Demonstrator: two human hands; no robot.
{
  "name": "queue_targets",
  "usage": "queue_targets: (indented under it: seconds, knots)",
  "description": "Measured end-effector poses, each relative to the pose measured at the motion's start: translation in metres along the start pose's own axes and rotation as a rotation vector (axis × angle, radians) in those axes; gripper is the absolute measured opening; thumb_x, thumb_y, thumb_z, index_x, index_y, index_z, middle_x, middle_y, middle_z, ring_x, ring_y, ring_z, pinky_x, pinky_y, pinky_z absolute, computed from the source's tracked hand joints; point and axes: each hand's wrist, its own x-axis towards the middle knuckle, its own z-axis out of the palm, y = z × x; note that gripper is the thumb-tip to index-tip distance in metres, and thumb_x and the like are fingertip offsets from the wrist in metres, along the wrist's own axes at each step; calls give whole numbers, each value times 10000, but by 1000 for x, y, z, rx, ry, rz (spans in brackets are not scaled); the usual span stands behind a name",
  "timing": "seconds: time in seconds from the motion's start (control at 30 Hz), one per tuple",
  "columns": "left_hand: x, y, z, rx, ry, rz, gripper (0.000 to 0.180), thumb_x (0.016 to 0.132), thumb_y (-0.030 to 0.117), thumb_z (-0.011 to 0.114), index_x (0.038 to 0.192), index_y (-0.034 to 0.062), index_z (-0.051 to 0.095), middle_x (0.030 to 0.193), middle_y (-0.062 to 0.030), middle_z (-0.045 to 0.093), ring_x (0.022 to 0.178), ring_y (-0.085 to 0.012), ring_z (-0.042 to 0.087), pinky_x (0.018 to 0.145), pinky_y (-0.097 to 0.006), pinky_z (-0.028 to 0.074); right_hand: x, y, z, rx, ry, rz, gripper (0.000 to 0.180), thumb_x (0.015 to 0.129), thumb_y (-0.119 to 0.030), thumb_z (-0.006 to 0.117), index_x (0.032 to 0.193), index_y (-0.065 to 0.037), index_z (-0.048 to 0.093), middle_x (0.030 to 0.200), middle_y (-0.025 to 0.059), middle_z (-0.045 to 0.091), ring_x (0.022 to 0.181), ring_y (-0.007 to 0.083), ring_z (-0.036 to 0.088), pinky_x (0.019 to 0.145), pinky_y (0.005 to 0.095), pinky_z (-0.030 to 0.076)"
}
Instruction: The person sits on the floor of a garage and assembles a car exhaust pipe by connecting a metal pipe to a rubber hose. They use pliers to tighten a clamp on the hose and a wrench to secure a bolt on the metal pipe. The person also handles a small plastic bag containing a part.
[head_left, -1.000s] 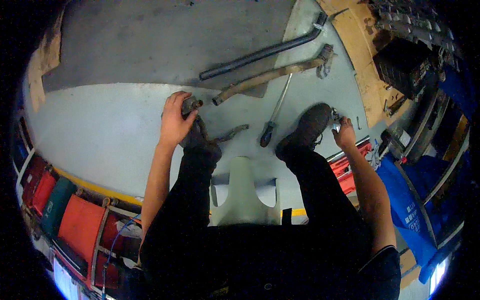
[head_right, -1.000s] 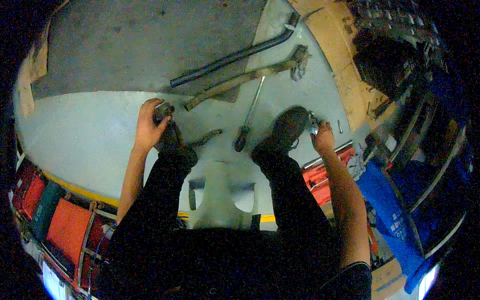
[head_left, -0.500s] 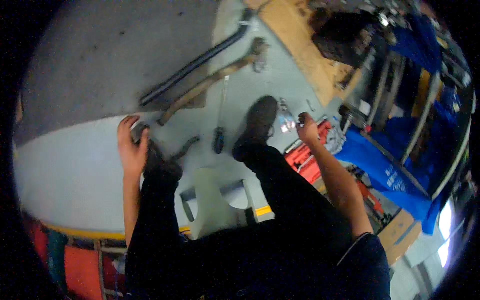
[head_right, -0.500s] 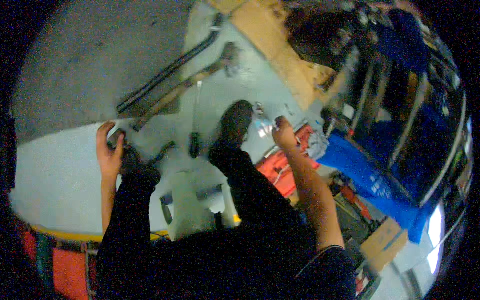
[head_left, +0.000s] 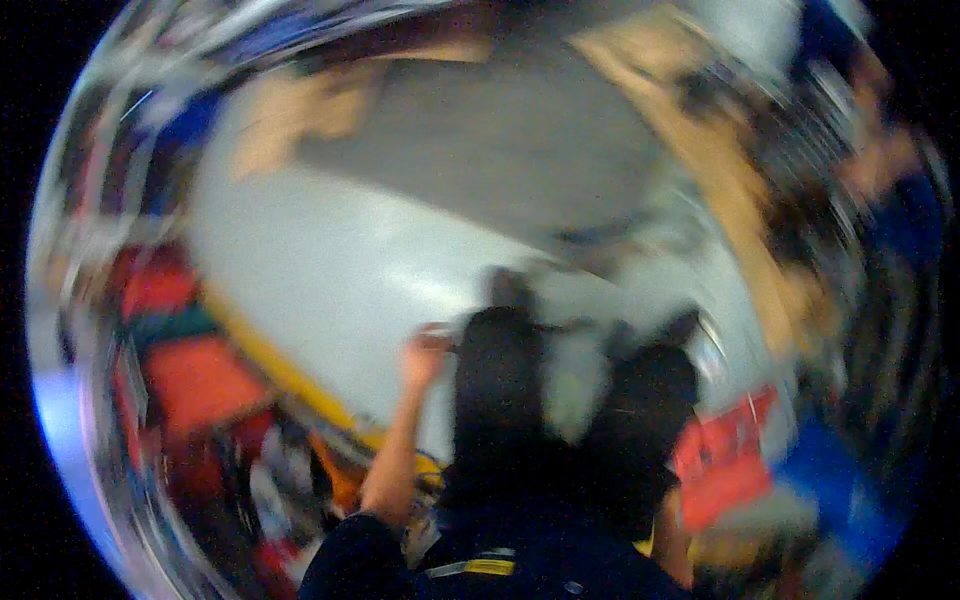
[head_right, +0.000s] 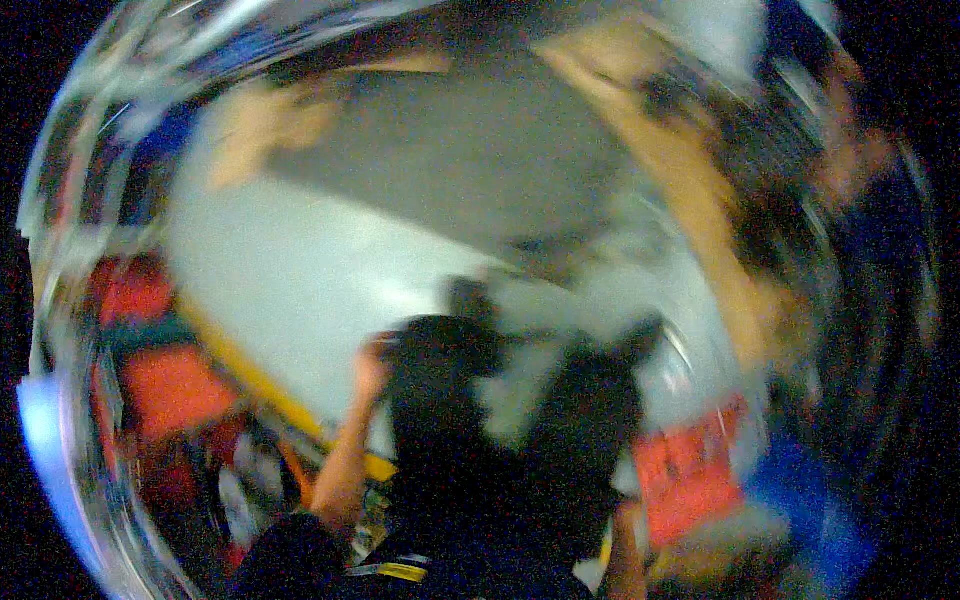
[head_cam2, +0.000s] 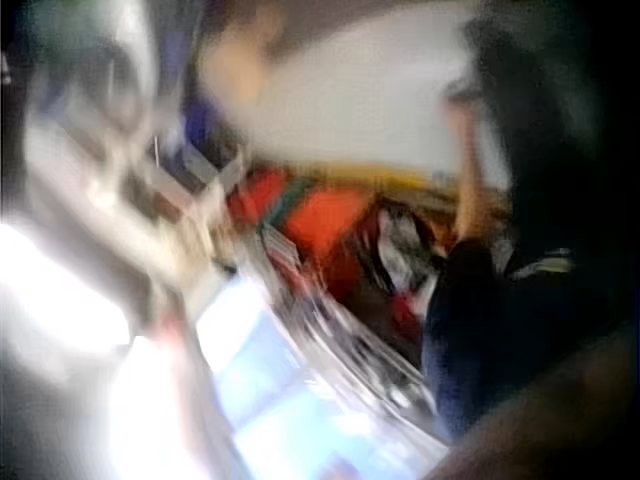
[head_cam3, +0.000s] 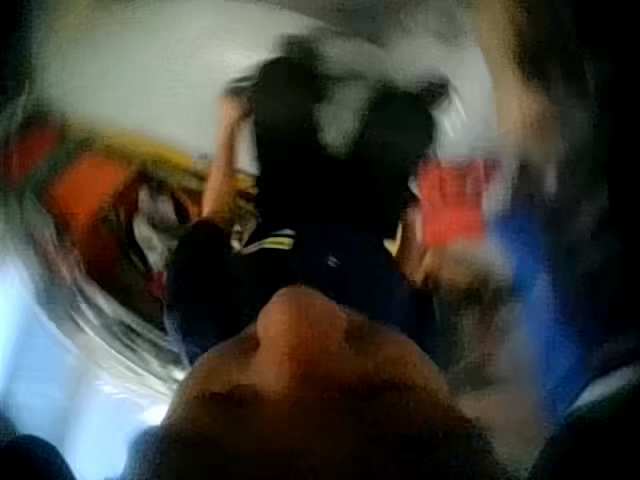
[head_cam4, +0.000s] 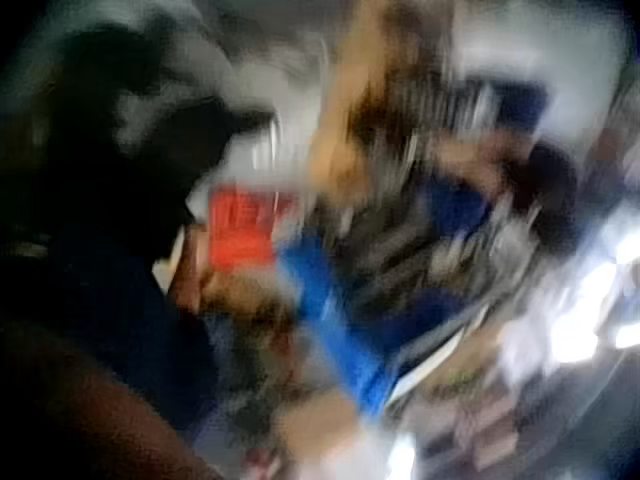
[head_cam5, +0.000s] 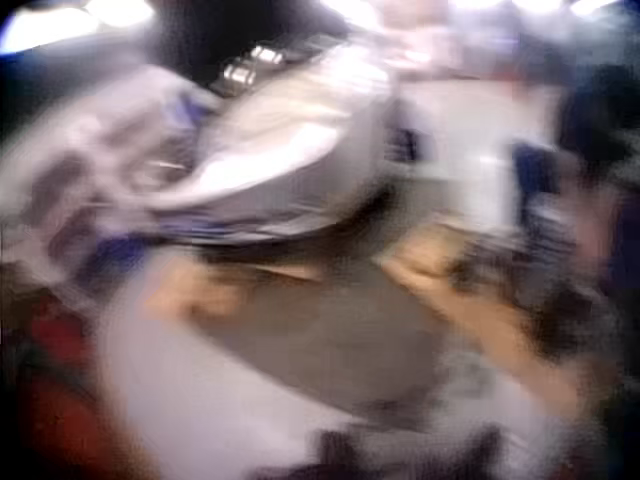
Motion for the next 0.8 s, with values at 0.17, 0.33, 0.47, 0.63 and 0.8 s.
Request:
queue_targets:
  seconds: [0.17,0.33,0.47,0.63,0.8]
  knots:
    - [-151,-10,6,46,272,73,361,935,174,747,1277,74,688,1123,-164,719,1040,-290,699,971,-457,523,139,-203,-88,92,50,-370,414,909,-370,691,1196,-72,676,1155,186,711,1046,360,674,903,496,535]
    - [-207,-11,-80,-69,345,29,234,966,190,697,1150,47,712,787,-106,725,739,-203,707,705,-370,549,135,-435,-113,109,128,-724,386,916,-374,683,1157,-73,685,1125,183,715,1019,354,678,883,499,536]
    - [-254,-71,-118,-226,606,105,253,967,194,702,1175,50,708,789,-80,720,726,-165,689,691,-341,540,72,-533,-113,107,97,-876,367,921,-378,676,1127,-75,693,1101,180,718,997,350,681,866,502,537]
    - [-302,-84,-188,-295,877,116,278,968,204,714,1201,54,706,851,-61,736,781,-144,688,743,-330,548,-5,-590,-94,35,10,-971,347,928,-382,668,1089,-76,703,1070,177,722,970,345,685,845,505,538]
    - [-329,-71,-281,-149,1102,220,301,972,217,715,1219,45,701,1038,-113,762,987,-228,726,894,-382,569,-52,-622,-76,-32,-37,-1014,334,934,-386,660,1050,-78,713,1040,174,725,943,339,689,824,508,539]
